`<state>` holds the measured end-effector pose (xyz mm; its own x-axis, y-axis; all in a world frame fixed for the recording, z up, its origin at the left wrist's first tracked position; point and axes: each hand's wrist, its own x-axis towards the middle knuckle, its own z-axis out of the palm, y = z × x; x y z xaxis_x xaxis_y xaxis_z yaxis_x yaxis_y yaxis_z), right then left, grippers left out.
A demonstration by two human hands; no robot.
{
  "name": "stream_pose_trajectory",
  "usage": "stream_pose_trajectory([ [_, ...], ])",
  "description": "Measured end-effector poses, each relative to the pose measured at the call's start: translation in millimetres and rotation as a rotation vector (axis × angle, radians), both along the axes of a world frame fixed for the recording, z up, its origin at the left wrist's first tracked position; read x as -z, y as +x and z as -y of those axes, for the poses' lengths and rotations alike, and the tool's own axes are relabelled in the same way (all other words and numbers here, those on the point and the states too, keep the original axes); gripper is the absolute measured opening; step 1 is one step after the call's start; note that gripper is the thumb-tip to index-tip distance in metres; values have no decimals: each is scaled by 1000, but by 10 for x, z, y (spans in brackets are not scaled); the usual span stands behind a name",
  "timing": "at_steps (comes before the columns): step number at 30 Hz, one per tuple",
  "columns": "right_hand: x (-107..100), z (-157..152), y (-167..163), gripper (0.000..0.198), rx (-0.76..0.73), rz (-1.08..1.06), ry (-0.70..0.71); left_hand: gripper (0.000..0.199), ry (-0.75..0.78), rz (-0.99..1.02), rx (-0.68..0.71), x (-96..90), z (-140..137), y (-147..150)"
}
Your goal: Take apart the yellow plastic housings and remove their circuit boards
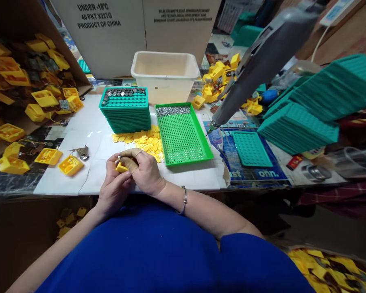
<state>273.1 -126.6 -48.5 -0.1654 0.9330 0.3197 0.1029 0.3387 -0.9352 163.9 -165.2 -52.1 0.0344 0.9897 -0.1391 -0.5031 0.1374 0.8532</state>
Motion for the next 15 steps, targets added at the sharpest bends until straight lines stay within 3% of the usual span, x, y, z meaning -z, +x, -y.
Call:
stream_pose_trajectory([
  [3, -1, -6, 68, 12, -44, -60, -76, 50, -19, -16, 10, -29, 3, -6],
  [7, -30, -21, 142, 7, -134, 54, -10, 51, -24, -26, 33, -48, 1, -13],
  [15, -18, -62, 200, 4, -86, -70, 7, 48, -32, 2, 4, -71, -44, -55],
])
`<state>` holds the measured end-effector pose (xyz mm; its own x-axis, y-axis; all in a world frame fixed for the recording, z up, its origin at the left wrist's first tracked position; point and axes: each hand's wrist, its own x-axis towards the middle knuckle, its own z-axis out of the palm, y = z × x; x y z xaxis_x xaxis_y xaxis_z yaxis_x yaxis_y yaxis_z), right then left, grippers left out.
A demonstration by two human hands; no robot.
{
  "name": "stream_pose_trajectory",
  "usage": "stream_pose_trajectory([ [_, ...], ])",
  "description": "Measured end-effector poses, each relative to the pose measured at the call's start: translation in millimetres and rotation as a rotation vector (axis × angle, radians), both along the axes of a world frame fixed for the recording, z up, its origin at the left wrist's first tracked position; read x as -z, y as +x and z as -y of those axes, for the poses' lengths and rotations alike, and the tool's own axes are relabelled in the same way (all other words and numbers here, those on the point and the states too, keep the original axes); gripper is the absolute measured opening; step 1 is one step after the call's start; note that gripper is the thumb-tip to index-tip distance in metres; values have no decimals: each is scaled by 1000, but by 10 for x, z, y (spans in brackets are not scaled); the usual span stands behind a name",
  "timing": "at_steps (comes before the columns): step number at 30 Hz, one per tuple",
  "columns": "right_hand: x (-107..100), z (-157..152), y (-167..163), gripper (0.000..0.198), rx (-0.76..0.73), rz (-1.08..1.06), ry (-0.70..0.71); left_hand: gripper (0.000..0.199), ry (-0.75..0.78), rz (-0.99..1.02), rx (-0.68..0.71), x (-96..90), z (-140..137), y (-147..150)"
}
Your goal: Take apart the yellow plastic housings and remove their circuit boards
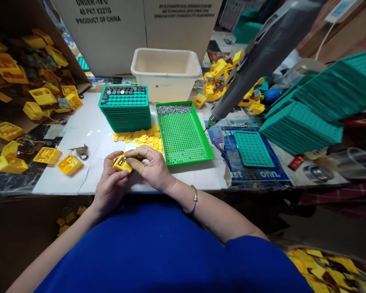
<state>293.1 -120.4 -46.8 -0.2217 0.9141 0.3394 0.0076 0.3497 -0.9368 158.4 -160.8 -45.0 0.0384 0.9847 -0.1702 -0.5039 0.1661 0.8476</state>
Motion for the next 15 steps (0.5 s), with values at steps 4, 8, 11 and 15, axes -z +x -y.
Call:
stream_pose_trajectory([
  [4, -92, -65, 98, 5, -128, 207, 102, 45, 46, -33, 26, 31, -3, -35],
  [8, -228, -63, 125, 7, -182, 482, 203, 42, 120, -204, 20, 72, 38, -73],
  [11, -294, -50, 94, 7, -141, 617, 174, 41, 149, -309, 32, 56, 66, -94],
  [15, -283, -116, 76, 24, -46, 606, -2, 41, 157, -317, 84, 40, 68, -114],
])
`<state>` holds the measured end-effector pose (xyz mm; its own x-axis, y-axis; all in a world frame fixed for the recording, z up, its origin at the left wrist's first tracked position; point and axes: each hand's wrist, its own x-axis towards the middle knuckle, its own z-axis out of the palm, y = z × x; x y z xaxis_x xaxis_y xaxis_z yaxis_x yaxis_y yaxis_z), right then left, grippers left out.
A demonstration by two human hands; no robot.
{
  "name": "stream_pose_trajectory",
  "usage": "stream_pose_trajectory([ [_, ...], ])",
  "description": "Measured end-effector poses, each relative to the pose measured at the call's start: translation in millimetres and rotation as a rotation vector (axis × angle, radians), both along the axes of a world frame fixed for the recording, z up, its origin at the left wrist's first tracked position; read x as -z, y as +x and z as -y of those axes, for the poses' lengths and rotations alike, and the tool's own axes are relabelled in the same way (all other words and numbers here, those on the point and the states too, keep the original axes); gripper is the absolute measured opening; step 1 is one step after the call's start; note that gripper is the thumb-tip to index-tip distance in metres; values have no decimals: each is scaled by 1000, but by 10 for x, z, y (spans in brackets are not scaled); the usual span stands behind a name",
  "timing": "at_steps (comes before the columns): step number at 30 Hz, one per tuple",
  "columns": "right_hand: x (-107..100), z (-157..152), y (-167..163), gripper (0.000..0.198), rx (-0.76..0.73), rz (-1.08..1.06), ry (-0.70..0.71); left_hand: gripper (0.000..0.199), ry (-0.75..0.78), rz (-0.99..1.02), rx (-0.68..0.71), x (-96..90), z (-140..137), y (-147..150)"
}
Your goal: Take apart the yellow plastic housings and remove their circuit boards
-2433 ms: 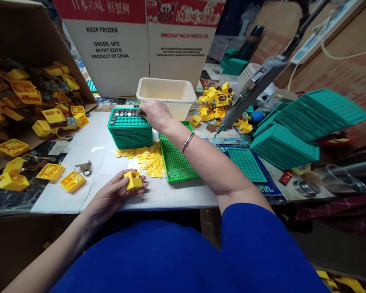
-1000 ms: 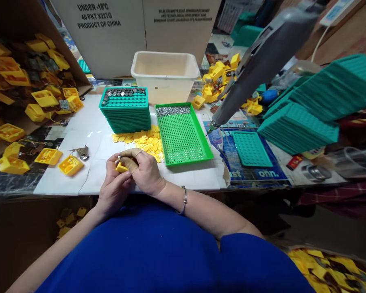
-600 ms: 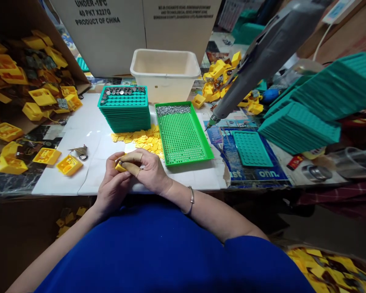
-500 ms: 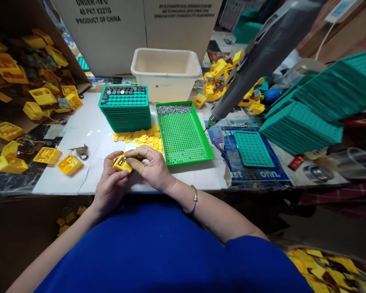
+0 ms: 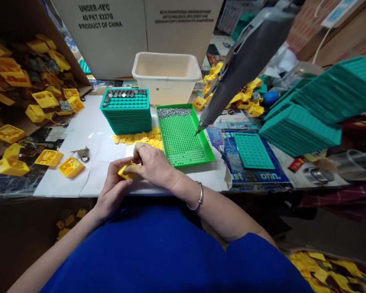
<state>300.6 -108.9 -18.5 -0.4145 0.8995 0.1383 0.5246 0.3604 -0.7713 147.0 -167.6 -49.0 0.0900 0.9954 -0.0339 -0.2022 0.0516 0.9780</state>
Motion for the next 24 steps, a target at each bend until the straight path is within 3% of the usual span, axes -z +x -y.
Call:
stream_pose_trajectory([
  [4, 8, -116, 45, 29, -99, -4, -226, 32, -160, 98, 34, 8, -13, -38],
  [6, -40, -179, 75, 24, -136, -73, -255, 26, -232, 185, 28, -19, -11, -92],
  [9, -148, -302, 80, 17, -51, -57, -77, 22, -276, 239, 9, -97, 5, -230],
  [12, -229, -436, 5, 19, -30, 305, 124, 22, -283, 204, -5, -171, 26, -374],
  [14, -254, -499, -70, 24, -106, 570, 181, 22, -272, 184, -16, -199, 30, -435],
  [16, -261, -523, -136, 25, -241, 744, 206, 20, -285, 187, -22, -206, 20, -467],
  [19, -246, -491, -197, 20, -379, 838, 202, 18, -307, 236, -39, -181, -5, -485],
  [24, -178, -359, -261, 22, -268, 913, 116, 17, -304, 290, -27, -117, 14, -451],
])
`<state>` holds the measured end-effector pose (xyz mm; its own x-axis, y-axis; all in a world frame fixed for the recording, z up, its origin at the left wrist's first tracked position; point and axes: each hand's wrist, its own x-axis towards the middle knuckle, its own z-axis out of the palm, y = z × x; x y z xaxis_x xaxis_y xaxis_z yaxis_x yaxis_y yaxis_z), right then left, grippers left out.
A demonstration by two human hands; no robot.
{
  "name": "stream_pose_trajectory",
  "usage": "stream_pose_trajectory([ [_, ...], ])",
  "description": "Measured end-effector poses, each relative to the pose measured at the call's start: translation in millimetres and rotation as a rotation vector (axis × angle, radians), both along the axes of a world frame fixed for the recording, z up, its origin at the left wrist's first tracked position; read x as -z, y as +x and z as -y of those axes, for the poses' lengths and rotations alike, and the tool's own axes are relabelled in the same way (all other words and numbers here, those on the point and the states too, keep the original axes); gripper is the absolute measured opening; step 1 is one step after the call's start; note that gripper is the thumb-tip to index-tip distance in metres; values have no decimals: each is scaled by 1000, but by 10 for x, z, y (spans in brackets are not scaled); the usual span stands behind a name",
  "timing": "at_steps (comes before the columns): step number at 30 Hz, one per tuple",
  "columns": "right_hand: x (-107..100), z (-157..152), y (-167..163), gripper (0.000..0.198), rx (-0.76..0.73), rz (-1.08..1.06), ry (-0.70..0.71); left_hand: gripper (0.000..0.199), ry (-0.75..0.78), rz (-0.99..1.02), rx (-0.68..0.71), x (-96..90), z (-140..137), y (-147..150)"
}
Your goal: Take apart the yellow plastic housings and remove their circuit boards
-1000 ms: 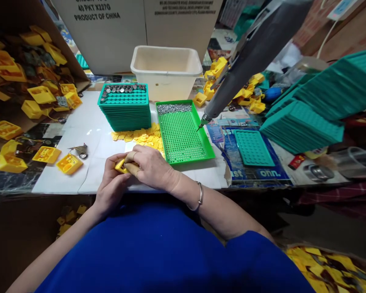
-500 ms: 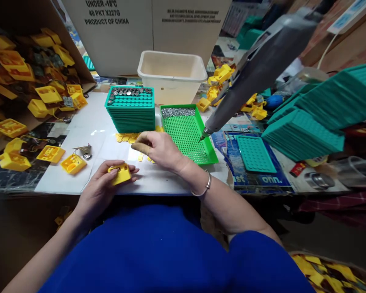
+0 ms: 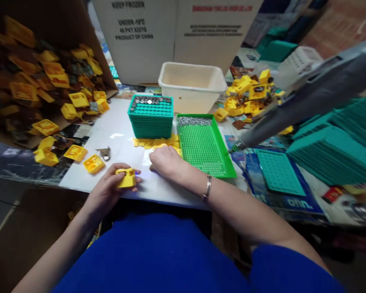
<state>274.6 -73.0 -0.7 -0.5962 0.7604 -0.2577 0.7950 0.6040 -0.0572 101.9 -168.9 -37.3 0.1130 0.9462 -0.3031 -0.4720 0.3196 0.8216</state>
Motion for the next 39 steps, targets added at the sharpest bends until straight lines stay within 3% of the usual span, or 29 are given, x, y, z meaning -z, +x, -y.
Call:
stream_pose_trajectory([
  [7, 156, 121, 111, 27, 17, -96, 113, 23, 0, 21, 48, 76, -5, 161],
  [9, 188, 167, 203, 22, 68, -289, 144, 24, -7, 27, 40, 97, -13, 197],
  [12, 210, 273, 328, 17, 94, -701, 52, 20, -13, 26, 118, 79, 13, 268],
  [15, 230, 367, 399, 26, 12, -914, -3, 14, 21, -45, 193, 11, 53, 346],
  [20, 240, 412, 457, 31, -244, -947, -26, 13, 10, -79, 225, -49, 52, 373],
  [23, 215, 444, 479, 19, -38, -1118, -108, 22, -6, -45, 219, -55, 24, 342],
  [26, 219, 459, 467, 28, 244, -1382, -415, 25, 63, -12, 168, -66, -49, 321],
  [28, 243, 461, 450, 31, 293, -1522, -583, 25, 95, -11, 147, -84, -97, 327],
  [30, 273, 474, 437, 25, 305, -1596, -624, 23, 117, -18, 140, -109, -120, 353],
  [36, 338, 511, 481, 19, 192, -1431, -388, 17, 146, -30, 96, -140, -116, 444],
  [39, 374, 493, 521, 17, -14, -1307, -57, 16, 142, -34, 112, -130, -142, 431],
])
